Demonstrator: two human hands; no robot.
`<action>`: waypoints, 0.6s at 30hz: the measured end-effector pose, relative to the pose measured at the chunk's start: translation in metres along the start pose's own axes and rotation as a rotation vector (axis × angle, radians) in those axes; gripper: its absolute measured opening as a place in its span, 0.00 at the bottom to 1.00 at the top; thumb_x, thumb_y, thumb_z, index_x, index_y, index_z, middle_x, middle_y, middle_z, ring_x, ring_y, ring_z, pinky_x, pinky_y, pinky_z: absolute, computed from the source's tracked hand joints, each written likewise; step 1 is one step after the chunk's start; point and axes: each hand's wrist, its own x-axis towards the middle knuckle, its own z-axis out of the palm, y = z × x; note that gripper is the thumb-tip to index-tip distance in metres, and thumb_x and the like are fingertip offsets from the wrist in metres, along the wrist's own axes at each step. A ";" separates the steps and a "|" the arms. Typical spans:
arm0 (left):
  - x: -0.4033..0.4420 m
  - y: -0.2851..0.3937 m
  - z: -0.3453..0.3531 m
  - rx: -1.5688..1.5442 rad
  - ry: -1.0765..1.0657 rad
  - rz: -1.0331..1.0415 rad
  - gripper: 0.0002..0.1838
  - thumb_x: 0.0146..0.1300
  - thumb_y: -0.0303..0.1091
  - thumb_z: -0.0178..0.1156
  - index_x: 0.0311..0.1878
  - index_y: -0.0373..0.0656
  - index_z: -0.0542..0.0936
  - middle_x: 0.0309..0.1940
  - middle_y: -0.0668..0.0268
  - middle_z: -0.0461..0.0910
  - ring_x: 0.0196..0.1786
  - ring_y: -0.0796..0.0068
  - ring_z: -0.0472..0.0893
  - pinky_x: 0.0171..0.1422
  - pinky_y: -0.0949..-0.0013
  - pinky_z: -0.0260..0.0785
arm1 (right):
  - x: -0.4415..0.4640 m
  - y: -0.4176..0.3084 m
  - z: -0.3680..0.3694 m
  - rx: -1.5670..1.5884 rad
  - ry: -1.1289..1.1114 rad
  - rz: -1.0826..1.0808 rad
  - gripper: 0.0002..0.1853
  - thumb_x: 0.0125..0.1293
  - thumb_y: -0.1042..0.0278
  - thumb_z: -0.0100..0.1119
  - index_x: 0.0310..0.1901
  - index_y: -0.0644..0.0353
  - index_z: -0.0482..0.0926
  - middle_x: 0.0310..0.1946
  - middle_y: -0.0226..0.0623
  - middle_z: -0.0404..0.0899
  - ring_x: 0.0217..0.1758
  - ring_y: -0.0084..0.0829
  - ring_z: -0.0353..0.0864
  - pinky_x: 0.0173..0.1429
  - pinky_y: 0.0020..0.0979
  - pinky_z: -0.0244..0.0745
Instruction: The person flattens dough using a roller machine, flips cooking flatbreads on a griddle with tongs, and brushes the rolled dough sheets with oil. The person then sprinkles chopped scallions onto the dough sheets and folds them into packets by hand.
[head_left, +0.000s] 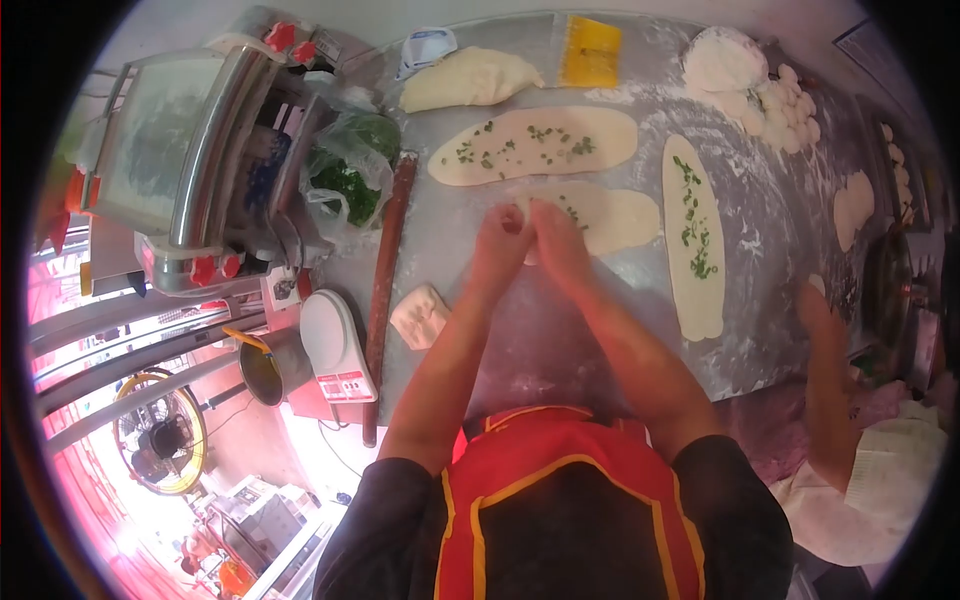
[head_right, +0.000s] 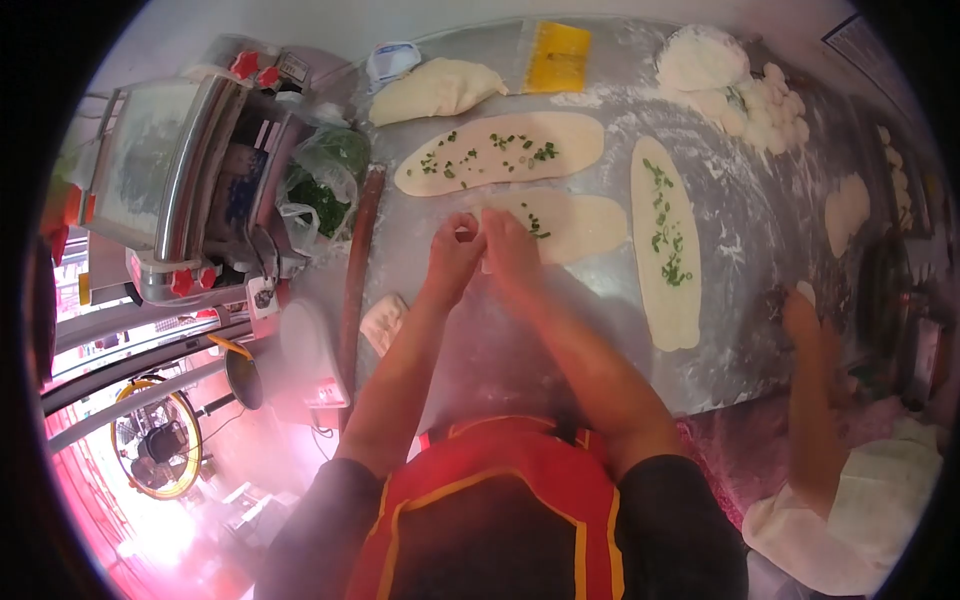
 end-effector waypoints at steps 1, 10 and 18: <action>-0.001 0.001 0.003 -0.107 -0.050 0.007 0.11 0.61 0.35 0.59 0.43 0.38 0.77 0.34 0.55 0.78 0.36 0.72 0.79 0.39 0.70 0.71 | 0.002 -0.011 -0.017 0.221 0.009 0.154 0.16 0.64 0.68 0.49 0.50 0.67 0.76 0.43 0.50 0.80 0.45 0.46 0.80 0.47 0.35 0.74; 0.006 -0.016 0.026 0.316 0.080 0.431 0.15 0.58 0.29 0.57 0.49 0.40 0.77 0.48 0.54 0.75 0.49 0.52 0.75 0.54 0.58 0.69 | 0.007 0.036 -0.024 0.051 0.182 0.076 0.16 0.58 0.71 0.53 0.48 0.65 0.75 0.41 0.50 0.78 0.45 0.50 0.77 0.51 0.44 0.71; 0.008 -0.017 0.043 0.545 0.164 0.588 0.16 0.58 0.31 0.60 0.50 0.42 0.78 0.49 0.57 0.72 0.46 0.58 0.77 0.50 0.61 0.71 | -0.006 0.034 -0.035 -0.395 0.245 -0.138 0.22 0.61 0.71 0.51 0.58 0.64 0.70 0.56 0.48 0.73 0.60 0.49 0.70 0.62 0.42 0.66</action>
